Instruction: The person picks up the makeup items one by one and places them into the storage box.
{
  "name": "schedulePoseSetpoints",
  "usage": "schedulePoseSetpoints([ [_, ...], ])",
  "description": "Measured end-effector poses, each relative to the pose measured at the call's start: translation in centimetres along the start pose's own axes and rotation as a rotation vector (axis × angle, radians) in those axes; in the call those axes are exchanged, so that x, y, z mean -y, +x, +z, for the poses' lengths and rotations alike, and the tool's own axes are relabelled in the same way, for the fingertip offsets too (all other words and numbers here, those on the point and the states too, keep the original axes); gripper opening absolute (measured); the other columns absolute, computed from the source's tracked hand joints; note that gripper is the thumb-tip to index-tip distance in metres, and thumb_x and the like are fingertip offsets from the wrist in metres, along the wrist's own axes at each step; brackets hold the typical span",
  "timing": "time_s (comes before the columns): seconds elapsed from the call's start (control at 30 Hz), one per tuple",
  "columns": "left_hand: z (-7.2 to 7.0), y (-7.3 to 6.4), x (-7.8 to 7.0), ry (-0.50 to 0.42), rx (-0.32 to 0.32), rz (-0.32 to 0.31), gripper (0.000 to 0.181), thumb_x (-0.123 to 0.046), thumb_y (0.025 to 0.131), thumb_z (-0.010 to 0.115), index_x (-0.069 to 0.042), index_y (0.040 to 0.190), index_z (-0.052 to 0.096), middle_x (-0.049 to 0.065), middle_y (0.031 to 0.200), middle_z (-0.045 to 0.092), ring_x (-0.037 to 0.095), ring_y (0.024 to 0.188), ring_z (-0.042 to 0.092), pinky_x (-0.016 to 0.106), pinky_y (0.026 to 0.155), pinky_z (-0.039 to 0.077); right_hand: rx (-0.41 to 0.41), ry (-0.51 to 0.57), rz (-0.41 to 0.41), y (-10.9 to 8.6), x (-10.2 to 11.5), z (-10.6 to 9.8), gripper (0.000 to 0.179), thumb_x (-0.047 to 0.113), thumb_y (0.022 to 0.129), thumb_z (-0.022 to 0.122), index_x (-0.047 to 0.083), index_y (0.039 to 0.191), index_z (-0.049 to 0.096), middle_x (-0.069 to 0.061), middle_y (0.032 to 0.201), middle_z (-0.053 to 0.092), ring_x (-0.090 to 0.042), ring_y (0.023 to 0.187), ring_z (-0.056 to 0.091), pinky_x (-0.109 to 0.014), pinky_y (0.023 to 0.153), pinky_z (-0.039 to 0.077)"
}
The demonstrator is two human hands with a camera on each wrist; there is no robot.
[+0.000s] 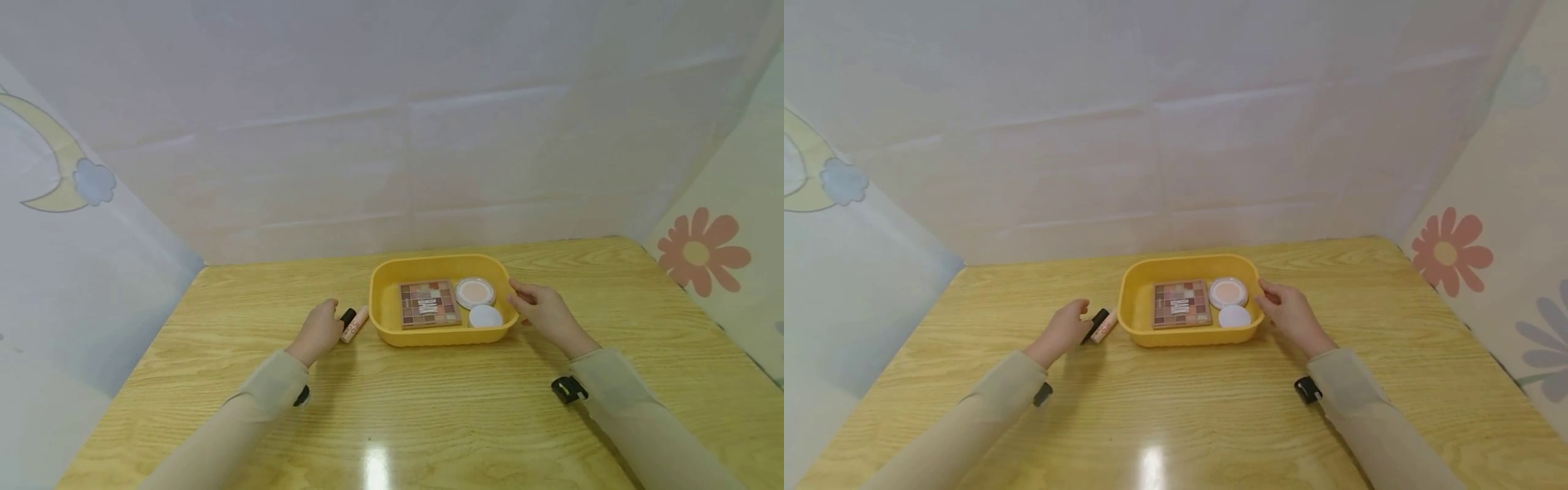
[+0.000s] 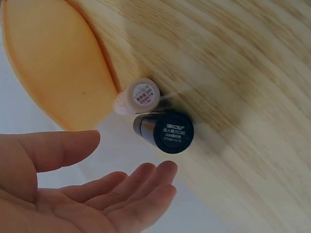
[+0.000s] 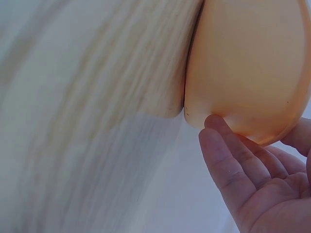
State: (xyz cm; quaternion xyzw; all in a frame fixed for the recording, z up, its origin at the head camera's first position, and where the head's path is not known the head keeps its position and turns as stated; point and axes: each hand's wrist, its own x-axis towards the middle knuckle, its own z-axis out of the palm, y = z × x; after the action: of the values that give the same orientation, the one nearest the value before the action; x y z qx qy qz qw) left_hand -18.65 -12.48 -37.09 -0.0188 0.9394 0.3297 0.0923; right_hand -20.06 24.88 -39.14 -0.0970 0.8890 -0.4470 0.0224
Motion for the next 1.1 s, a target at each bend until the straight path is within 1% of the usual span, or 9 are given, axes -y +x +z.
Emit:
schedulePoseSetpoints([
  [0.13, 0.0, 0.2, 0.2, 0.021, 0.013, -0.002, 0.046, 0.002, 0.098, 0.043, 0.016, 0.141, 0.033, 0.033, 0.141, 0.041, 0.044, 0.131, 0.039, 0.053, 0.104, 0.037, 0.001, 0.002, 0.003, 0.0, 0.0, 0.0, 0.051, 0.014, 0.103, 0.049, -0.011, 0.144, 0.033, -0.034, 0.14, 0.04, -0.038, 0.102, 0.06, -0.036, 0.07, 0.057],
  [0.37, 0.0, 1.0, 1.0, 0.123, 0.034, 0.019, 0.042, 0.003, 0.096, 0.049, 0.018, 0.134, 0.041, 0.033, 0.135, 0.048, 0.044, 0.126, 0.046, 0.051, 0.1, 0.043, -0.004, -0.001, 0.0, 0.1, 0.0, 0.0, 0.05, 0.013, 0.103, 0.05, -0.011, 0.143, 0.034, -0.034, 0.138, 0.042, -0.038, 0.103, 0.06, -0.036, 0.07, 0.057],
  [0.5, 0.1, 1.4, 1.1, 0.137, 0.051, 0.003, 0.042, 0.004, 0.095, 0.052, 0.017, 0.134, 0.044, 0.032, 0.134, 0.049, 0.042, 0.124, 0.048, 0.05, 0.099, 0.044, -0.006, -0.003, -0.002, 0.1, 0.0, 0.0, 0.049, 0.012, 0.102, 0.05, -0.012, 0.143, 0.034, -0.034, 0.137, 0.043, -0.037, 0.101, 0.06, -0.036, 0.07, 0.057],
  [0.6, 0.2, 1.6, 1.2, 0.153, 0.056, 0.01, 0.041, 0.005, 0.095, 0.053, 0.016, 0.133, 0.046, 0.031, 0.132, 0.051, 0.042, 0.122, 0.05, 0.05, 0.098, 0.045, -0.006, -0.006, -0.006, 0.1, 0.0, -0.1, 0.049, 0.012, 0.102, 0.05, -0.012, 0.142, 0.034, -0.034, 0.136, 0.044, -0.038, 0.101, 0.061, -0.036, 0.069, 0.057],
  [0.83, 0.1, 2.3, 1.6, 0.184, 0.05, 0.054, 0.038, 0.011, 0.09, 0.048, 0.018, 0.127, 0.049, 0.032, 0.127, 0.054, 0.042, 0.12, 0.052, 0.048, 0.098, 0.045, 0.003, -0.004, -0.004, 0.1, -0.1, 0.0, 0.05, 0.012, 0.102, 0.05, -0.012, 0.143, 0.034, -0.034, 0.136, 0.044, -0.038, 0.102, 0.06, -0.036, 0.07, 0.057],
  [0.9, 0.1, 2.4, 1.7, 0.2, 0.058, 0.065, 0.034, 0.011, 0.09, 0.049, 0.018, 0.123, 0.052, 0.03, 0.122, 0.058, 0.038, 0.112, 0.057, 0.045, 0.094, 0.048, 0.003, -0.006, -0.002, 0.1, 0.0, 0.0, 0.05, 0.013, 0.102, 0.05, -0.011, 0.143, 0.034, -0.034, 0.136, 0.045, -0.038, 0.103, 0.06, -0.036, 0.07, 0.057],
  [0.97, 0.1, 2.5, 1.7, 0.226, 0.07, 0.078, 0.025, 0.009, 0.091, 0.051, 0.016, 0.114, 0.057, 0.025, 0.109, 0.062, 0.032, 0.097, 0.06, 0.041, 0.084, 0.051, 0.003, -0.008, -0.003, 0.1, -0.1, 0.0, 0.05, 0.014, 0.102, 0.05, -0.011, 0.143, 0.034, -0.034, 0.136, 0.045, -0.038, 0.103, 0.06, -0.036, 0.07, 0.057],
  [1.03, 0.2, 2.7, 1.8, 0.246, 0.08, 0.086, 0.016, 0.006, 0.092, 0.054, 0.013, 0.105, 0.059, 0.018, 0.097, 0.063, 0.026, 0.084, 0.057, 0.037, 0.076, 0.05, 0.003, -0.01, -0.002, 0.1, -0.1, 0.0, 0.051, 0.014, 0.103, 0.05, -0.011, 0.143, 0.034, -0.034, 0.136, 0.045, -0.038, 0.102, 0.06, -0.035, 0.07, 0.057],
  [1.1, 0.1, 2.8, 1.8, 0.258, 0.092, 0.086, 0.009, 0.004, 0.092, 0.055, 0.009, 0.098, 0.059, 0.013, 0.087, 0.059, 0.023, 0.076, 0.052, 0.035, 0.071, 0.047, 0.002, -0.014, -0.001, 0.1, -0.1, 0.0, 0.051, 0.015, 0.103, 0.05, -0.011, 0.143, 0.034, -0.034, 0.136, 0.045, -0.037, 0.102, 0.061, -0.035, 0.07, 0.057],
])
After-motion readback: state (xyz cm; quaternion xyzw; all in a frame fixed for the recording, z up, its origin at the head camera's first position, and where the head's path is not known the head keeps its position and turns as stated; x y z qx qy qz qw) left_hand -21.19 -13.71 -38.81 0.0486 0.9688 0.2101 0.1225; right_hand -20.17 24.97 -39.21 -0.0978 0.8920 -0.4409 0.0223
